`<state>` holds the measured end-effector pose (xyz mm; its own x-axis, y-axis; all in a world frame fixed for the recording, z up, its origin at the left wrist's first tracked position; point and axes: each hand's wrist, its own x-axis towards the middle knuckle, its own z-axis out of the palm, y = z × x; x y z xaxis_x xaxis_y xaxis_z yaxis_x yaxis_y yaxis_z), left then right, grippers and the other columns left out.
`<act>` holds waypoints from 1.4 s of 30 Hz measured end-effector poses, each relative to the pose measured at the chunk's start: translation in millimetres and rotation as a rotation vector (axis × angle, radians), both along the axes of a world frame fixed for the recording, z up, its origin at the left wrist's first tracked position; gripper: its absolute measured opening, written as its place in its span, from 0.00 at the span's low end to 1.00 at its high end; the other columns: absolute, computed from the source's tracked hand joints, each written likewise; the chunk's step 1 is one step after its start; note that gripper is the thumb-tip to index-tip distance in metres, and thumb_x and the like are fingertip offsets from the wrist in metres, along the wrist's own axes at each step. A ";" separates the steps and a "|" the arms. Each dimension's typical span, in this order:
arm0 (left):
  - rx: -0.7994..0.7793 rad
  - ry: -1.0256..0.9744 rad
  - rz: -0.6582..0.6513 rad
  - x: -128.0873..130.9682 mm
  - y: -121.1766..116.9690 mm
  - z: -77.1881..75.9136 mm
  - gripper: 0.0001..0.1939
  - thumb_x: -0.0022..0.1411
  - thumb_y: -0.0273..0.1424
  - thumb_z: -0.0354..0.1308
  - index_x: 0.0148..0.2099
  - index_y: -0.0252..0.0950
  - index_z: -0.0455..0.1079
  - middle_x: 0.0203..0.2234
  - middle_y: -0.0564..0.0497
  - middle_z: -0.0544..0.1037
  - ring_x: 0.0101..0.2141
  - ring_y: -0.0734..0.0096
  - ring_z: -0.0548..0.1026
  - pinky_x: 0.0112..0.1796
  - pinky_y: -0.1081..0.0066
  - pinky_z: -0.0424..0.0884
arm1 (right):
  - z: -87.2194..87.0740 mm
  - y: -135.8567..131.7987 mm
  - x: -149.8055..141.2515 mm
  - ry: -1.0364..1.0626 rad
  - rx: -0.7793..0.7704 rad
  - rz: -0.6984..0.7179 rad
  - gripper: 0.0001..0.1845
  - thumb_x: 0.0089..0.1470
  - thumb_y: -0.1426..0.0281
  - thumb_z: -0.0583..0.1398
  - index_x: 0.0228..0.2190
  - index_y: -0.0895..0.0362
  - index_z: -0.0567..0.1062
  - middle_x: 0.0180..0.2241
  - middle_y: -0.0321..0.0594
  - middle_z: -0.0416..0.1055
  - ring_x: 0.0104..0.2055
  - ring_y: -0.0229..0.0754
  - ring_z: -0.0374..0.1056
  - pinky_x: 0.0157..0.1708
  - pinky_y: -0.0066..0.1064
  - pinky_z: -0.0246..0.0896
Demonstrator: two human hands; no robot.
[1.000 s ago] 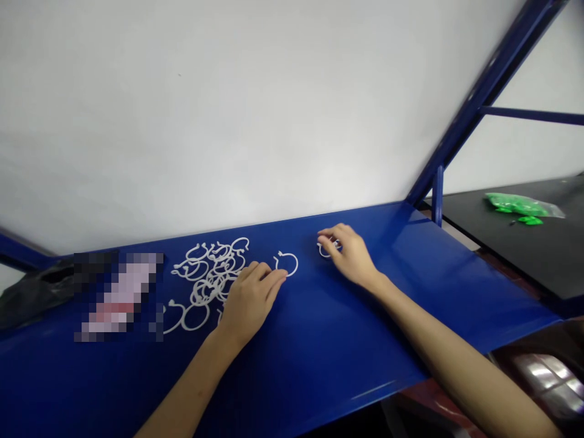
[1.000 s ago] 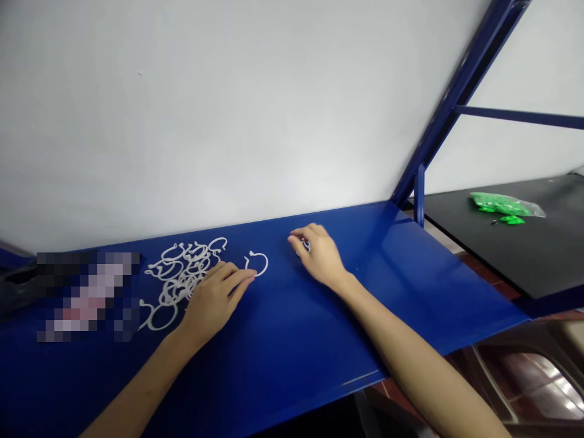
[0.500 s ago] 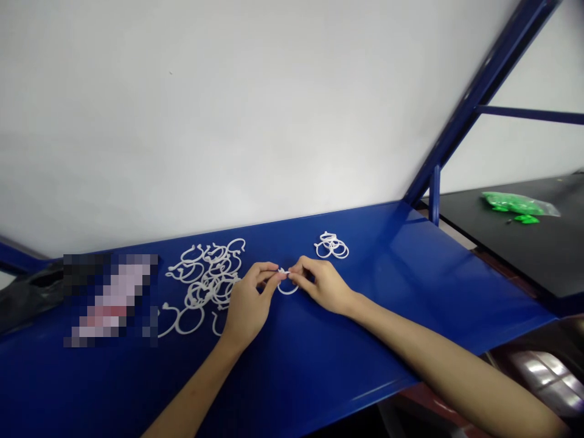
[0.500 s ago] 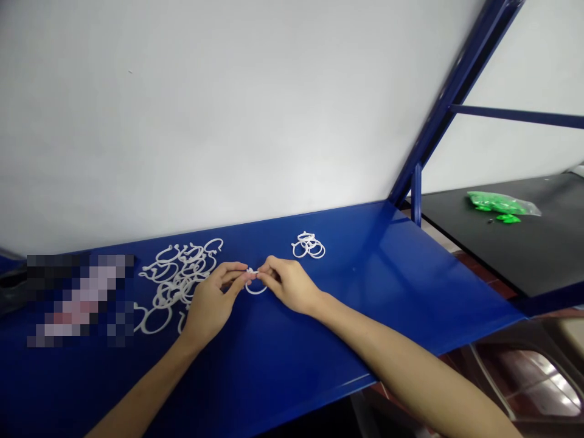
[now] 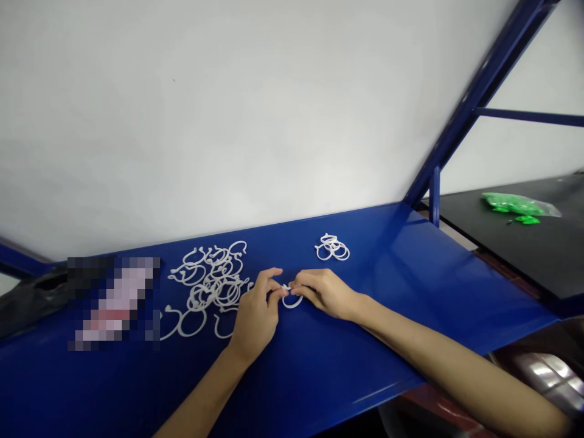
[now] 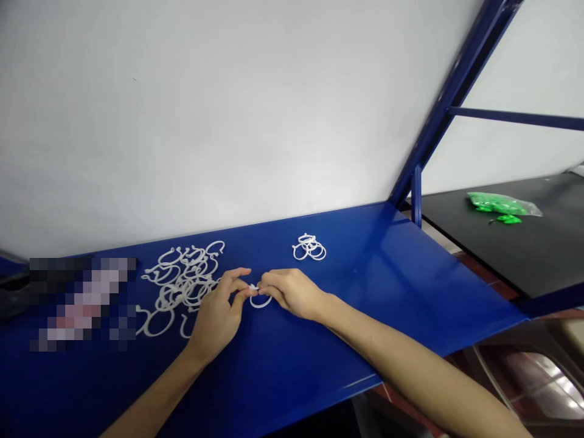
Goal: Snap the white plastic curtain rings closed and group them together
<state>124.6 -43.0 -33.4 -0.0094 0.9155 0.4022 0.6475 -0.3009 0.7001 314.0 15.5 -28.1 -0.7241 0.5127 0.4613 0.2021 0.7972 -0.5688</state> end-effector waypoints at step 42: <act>0.141 0.586 -0.096 -28.0 30.5 0.5 0.11 0.67 0.28 0.51 0.47 0.39 0.74 0.39 0.46 0.80 0.44 0.56 0.72 0.50 0.52 0.69 | 17.2 26.5 15.5 -0.146 0.301 -0.620 0.10 0.64 0.70 0.56 0.41 0.56 0.78 0.39 0.47 0.73 0.43 0.50 0.64 0.45 0.45 0.67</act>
